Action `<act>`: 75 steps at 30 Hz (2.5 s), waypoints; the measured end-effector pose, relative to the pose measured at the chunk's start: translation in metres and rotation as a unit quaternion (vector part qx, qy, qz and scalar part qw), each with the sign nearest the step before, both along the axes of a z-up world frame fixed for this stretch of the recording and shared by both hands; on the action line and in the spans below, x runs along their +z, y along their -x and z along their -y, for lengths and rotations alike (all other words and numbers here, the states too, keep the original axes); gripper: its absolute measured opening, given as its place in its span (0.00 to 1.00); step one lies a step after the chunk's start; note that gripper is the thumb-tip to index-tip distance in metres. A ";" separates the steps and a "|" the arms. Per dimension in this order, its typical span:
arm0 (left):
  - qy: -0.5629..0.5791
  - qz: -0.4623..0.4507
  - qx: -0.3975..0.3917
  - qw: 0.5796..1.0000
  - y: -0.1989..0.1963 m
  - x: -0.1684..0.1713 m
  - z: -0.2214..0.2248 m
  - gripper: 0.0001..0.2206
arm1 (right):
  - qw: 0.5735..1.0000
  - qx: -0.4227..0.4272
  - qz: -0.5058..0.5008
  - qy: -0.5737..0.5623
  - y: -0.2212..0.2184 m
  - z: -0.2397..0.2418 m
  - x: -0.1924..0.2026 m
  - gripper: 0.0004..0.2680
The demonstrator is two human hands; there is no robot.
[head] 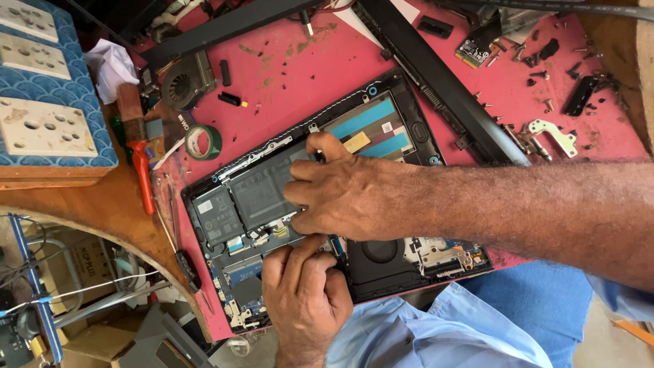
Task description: The person manipulates internal components of a laptop with their hands, including reconnecting ribbon cables and pressing down on various internal parts while the laptop lies open on a workbench.
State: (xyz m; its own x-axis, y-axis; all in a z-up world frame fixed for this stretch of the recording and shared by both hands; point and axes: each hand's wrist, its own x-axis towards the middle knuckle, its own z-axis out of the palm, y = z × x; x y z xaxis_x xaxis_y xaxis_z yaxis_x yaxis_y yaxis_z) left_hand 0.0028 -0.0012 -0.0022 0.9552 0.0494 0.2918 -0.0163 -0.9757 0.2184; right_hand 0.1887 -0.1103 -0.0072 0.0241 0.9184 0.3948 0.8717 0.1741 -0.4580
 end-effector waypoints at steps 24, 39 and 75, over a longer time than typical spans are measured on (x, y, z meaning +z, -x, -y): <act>-0.010 -0.017 0.001 1.000 -0.003 0.004 0.001 0.06 | 0.999 -0.012 0.009 -0.047 -0.001 0.002 -0.001 0.01; -0.051 -0.014 -0.007 0.999 -0.001 0.008 0.004 0.05 | 0.999 -0.021 0.010 -0.045 0.001 0.004 0.003 0.03; -0.020 0.142 0.017 0.989 0.025 0.012 -0.007 0.10 | 0.995 -0.057 0.012 -0.082 -0.002 0.010 0.012 0.06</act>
